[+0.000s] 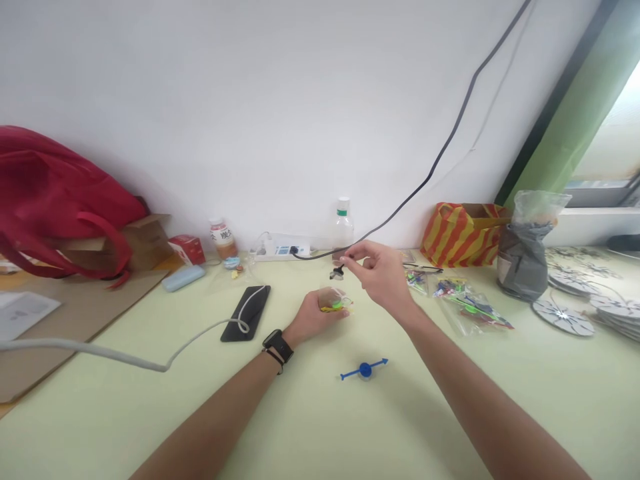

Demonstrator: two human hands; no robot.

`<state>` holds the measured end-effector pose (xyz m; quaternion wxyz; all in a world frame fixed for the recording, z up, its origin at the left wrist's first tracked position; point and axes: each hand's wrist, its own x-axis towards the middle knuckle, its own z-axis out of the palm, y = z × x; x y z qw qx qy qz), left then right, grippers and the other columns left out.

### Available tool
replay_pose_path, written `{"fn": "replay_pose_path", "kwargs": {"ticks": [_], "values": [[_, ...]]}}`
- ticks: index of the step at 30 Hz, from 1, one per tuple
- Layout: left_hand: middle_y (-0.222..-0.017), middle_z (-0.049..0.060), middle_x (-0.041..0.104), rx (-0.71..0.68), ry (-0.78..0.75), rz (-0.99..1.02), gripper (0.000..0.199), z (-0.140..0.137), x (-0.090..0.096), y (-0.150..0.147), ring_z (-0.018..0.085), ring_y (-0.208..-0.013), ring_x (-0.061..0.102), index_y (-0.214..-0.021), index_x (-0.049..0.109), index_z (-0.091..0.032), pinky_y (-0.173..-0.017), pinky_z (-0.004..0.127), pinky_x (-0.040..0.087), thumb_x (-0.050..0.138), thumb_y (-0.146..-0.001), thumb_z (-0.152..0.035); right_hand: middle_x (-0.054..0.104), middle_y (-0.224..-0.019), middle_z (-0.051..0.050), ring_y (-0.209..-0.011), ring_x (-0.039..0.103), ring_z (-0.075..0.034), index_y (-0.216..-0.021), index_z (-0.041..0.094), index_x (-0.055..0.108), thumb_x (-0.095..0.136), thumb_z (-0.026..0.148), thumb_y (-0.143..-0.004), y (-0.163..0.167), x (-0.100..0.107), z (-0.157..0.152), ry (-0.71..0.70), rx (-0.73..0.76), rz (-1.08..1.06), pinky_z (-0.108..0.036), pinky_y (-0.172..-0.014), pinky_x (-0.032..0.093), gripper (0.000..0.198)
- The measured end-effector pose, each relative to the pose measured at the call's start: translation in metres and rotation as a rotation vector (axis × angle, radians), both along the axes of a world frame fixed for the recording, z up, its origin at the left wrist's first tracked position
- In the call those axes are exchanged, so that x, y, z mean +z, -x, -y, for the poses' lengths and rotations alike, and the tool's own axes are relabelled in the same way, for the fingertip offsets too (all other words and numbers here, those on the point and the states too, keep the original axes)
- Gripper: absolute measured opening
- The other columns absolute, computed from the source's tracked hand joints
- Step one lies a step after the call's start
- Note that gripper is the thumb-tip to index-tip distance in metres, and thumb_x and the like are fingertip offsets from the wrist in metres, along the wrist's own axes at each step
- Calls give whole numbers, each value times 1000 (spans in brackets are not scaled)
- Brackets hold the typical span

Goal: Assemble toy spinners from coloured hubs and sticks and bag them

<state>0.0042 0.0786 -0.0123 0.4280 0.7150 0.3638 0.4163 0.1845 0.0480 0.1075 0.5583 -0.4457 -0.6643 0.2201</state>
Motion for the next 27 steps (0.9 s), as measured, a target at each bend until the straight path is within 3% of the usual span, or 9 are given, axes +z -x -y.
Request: {"fn": "replay_pose_path", "kwargs": {"ticks": [6,12,16,19,21,23,24,26,27], "values": [[-97,8,77,28,-63,-54,31,0,0,0,26,-89,69,-98,74,-15,-80,35,54,82,-78,-36,72,-79,0,-72,64,-17,-79,23,59,66,28,-86,10,-15,-2,47,-82,295,-28,-64,42,11],[-83,5,73,57,-44,-93,29,1,2,1,22,-77,64,-88,70,-15,-65,30,49,80,-77,-40,74,-84,-2,-79,66,-20,-80,23,63,62,32,-92,22,-18,5,186,-84,470,-29,-69,42,15],[-88,5,72,55,-80,-67,33,5,8,-2,21,-79,63,-97,71,-15,-70,30,49,80,-78,-41,73,-82,-7,-77,64,-22,-76,21,68,51,46,-100,14,-8,7,158,-111,606,-32,-68,39,39],[-88,5,71,81,-82,-26,35,5,11,-1,20,-79,62,-97,71,-15,-72,29,49,81,-79,-43,71,-79,-5,-73,61,-19,-77,20,67,49,44,-101,-1,10,14,66,-117,579,-31,-66,37,38],[-88,5,71,93,-72,11,36,2,11,1,20,-79,63,-97,71,-15,-72,28,49,79,-80,-45,70,-79,-2,-71,60,-17,-77,20,65,56,41,-97,-10,20,20,49,11,611,-29,-65,37,30],[-93,6,72,90,-49,54,40,0,9,3,21,-84,65,-104,71,-15,-75,28,50,80,-79,-45,71,-86,-1,-74,61,-16,-82,21,67,65,38,-90,-12,21,26,103,260,719,-27,-65,38,18],[-96,7,72,81,-28,72,45,-1,7,4,22,-88,66,-109,70,-16,-77,29,51,82,-78,-45,71,-91,0,-75,61,-16,-87,22,68,71,36,-86,-10,18,29,161,402,799,-26,-64,39,15],[-103,8,73,60,27,84,55,-2,5,5,24,-95,68,-119,68,-16,-84,31,53,85,-74,-44,72,-98,-1,-75,62,-16,-96,22,70,80,31,-75,0,6,32,335,655,1004,-24,-60,40,25],[-105,9,73,55,51,81,59,-2,4,5,24,-97,69,-121,67,-16,-86,32,54,86,-73,-44,72,-98,-1,-72,62,-16,-97,22,70,83,25,-69,7,-2,33,455,716,1128,-24,-55,39,31]]}}
